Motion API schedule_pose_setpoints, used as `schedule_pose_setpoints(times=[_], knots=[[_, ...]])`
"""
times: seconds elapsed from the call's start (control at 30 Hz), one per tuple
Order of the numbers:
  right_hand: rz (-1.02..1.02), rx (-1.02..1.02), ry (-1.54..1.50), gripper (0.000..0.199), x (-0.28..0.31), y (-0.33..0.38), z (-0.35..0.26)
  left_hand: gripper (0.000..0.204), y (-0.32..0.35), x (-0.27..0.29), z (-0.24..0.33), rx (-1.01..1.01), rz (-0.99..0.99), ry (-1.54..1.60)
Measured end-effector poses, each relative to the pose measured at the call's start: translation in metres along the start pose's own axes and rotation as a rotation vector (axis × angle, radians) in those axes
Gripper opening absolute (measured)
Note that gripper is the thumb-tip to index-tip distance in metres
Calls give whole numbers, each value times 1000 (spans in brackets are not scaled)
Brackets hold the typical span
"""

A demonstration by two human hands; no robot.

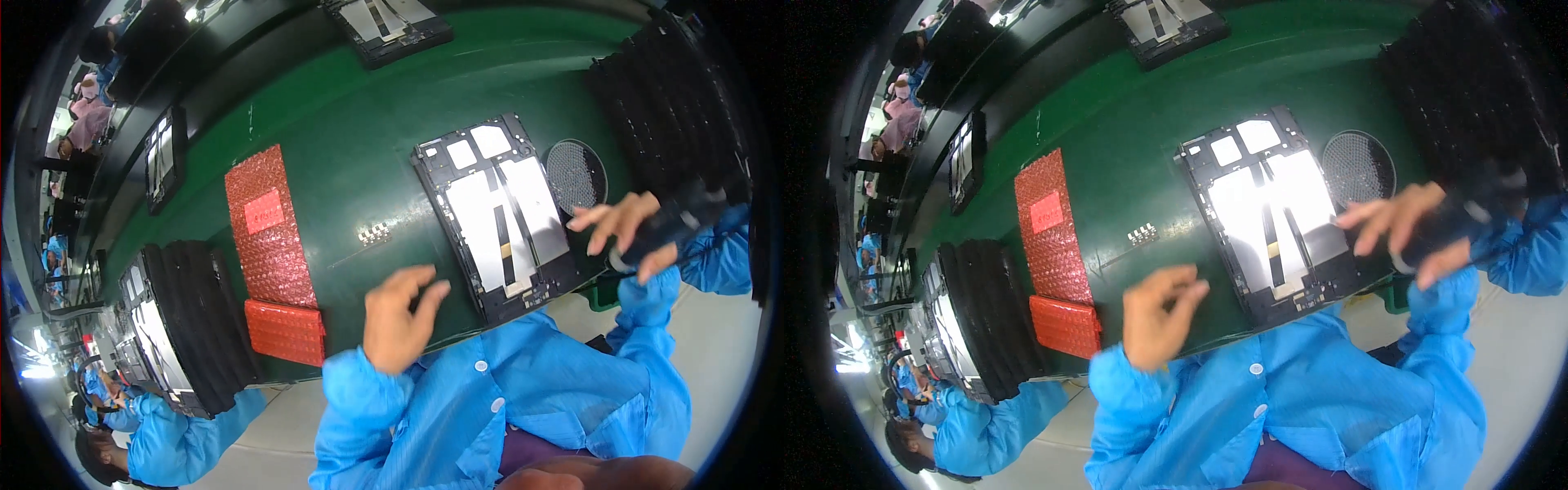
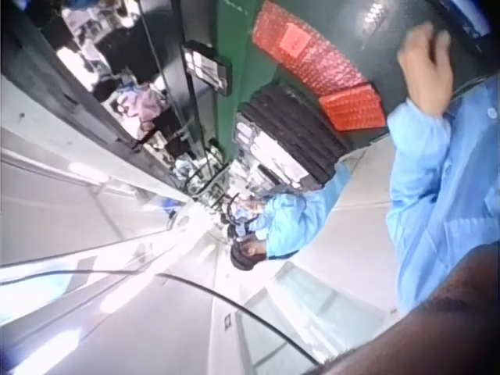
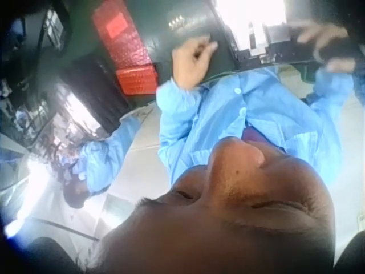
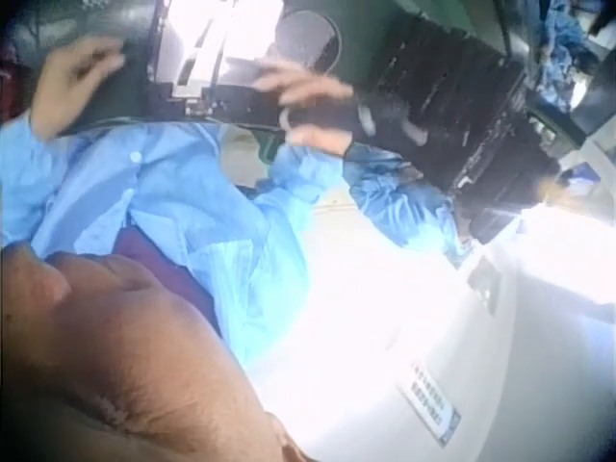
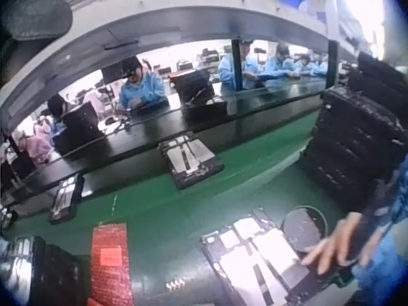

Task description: The person assembles internal electronic components into a tablet or screen housing by securing them with screws using an electric screwdriver.

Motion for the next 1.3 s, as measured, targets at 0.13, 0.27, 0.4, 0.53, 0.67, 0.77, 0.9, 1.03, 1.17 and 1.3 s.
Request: schedule_pose_setpoints(times=[0.13,0.27,0.4,0.53,0.67,0.77,0.9,1.03,1.17,1.3], knots=[[-55,-91,-41,37,-8,10,7,38,42,0,17,-177,80,-435],[-143,-161,-200,37,-21,11,32,63,46,-30,27,-143,19,-683],[-313,-134,-45,25,-39,-7,13,60,51,-30,18,-16,214,-126],[-394,23,-185,34,-50,-38,8,49,25,12,23,437,387,880],[-230,84,-263,47,-48,-73,6,48,-35,70,27,272,456,928],[86,-49,-295,39,-50,-81,18,46,-105,106,13,136,437,922],[173,-96,-286,41,-49,-83,22,48,-198,143,-43,164,567,905],[200,-73,-263,40,-43,-84,23,65,-248,172,-66,50,949,237],[221,-56,-265,48,-37,-83,30,59,-256,111,-15,-415,569,-412],[281,-188,-368,54,-39,-86,28,51,-264,28,2,-719,160,-774]])
Point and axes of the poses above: each hand's wrist, its own y-axis away from the middle knuckle, its own x-axis out of the back of the hand, z = x × y, the point moved 4 cm from there along -y, towards the middle knuckle, and after that the axes turned 14 degrees about z, right-handed, at the moved point
